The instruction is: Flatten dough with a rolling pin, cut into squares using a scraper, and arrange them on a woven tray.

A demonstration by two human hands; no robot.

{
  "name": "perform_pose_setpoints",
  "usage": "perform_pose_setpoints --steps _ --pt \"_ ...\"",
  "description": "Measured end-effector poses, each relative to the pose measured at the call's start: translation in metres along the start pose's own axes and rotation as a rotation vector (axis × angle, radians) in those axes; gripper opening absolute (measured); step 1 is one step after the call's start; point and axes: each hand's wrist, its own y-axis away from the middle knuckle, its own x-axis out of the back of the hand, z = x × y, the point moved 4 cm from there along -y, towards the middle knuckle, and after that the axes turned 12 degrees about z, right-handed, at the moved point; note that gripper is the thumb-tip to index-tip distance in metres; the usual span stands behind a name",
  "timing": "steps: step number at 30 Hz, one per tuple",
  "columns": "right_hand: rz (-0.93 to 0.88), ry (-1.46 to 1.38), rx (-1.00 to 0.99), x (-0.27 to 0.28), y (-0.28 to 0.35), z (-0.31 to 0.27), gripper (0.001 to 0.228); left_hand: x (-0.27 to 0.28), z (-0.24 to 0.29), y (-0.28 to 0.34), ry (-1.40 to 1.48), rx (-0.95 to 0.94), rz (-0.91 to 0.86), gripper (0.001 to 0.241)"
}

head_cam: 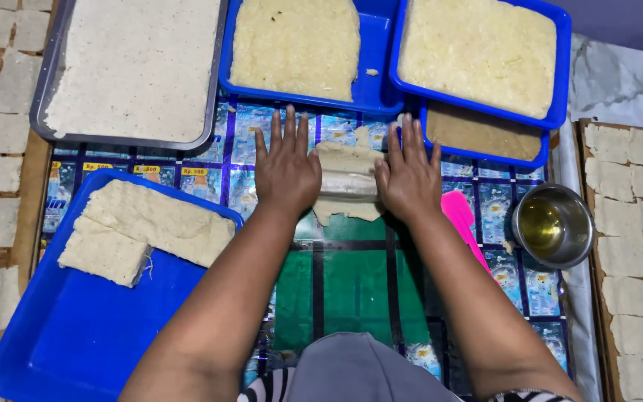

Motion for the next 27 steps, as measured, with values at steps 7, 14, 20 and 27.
perform_pose_setpoints --steps 7,14,20,27 --pt "-0.004 -0.008 -0.028 0.004 0.009 -0.002 0.07 0.02 0.009 0.01 0.005 0.023 -0.043 0.065" --pt "0.083 -0.062 0.089 0.046 0.092 -0.026 0.062 0.036 0.006 0.107 -0.007 -0.172 0.039 0.058" --pt "0.083 -0.219 -0.013 -0.003 0.025 0.023 0.034 0.017 -0.002 0.026 0.167 -0.164 0.045 0.052" --pt "0.023 -0.069 0.05 -0.025 -0.012 0.006 0.023 -0.017 0.008 -0.022 0.166 -0.246 -0.177 0.06"
